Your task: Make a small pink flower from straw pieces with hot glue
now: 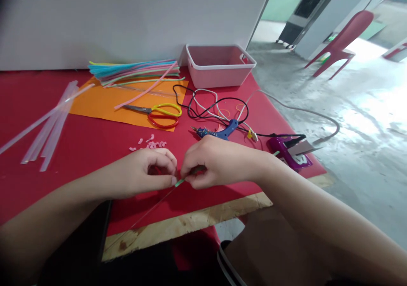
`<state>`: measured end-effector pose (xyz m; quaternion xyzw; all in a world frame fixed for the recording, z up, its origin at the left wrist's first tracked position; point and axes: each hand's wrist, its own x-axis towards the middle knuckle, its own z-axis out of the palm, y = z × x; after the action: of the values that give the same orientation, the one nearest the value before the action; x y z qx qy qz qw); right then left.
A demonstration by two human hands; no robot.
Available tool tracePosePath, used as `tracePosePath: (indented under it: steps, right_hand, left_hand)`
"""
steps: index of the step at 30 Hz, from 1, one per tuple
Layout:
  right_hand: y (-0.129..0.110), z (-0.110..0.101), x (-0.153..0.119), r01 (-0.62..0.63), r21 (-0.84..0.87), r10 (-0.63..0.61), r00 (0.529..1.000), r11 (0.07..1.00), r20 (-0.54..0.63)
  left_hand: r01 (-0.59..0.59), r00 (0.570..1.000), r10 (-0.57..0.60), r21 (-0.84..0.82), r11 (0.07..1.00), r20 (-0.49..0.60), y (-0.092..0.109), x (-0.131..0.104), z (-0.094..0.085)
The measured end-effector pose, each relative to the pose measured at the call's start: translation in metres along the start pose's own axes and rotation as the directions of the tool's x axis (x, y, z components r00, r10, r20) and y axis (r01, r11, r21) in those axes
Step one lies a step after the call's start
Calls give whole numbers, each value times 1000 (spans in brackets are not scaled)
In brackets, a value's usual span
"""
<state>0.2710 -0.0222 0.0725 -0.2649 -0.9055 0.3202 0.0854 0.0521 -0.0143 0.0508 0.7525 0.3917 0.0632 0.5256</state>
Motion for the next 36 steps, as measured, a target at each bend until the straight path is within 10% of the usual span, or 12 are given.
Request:
tracePosePath:
  steps: [36]
  right_hand:
    - [-5,-8,4,-95,-70,94,995,993,-11]
  left_hand:
    - [-22,1000,22,-12,1000,15,2,7,0]
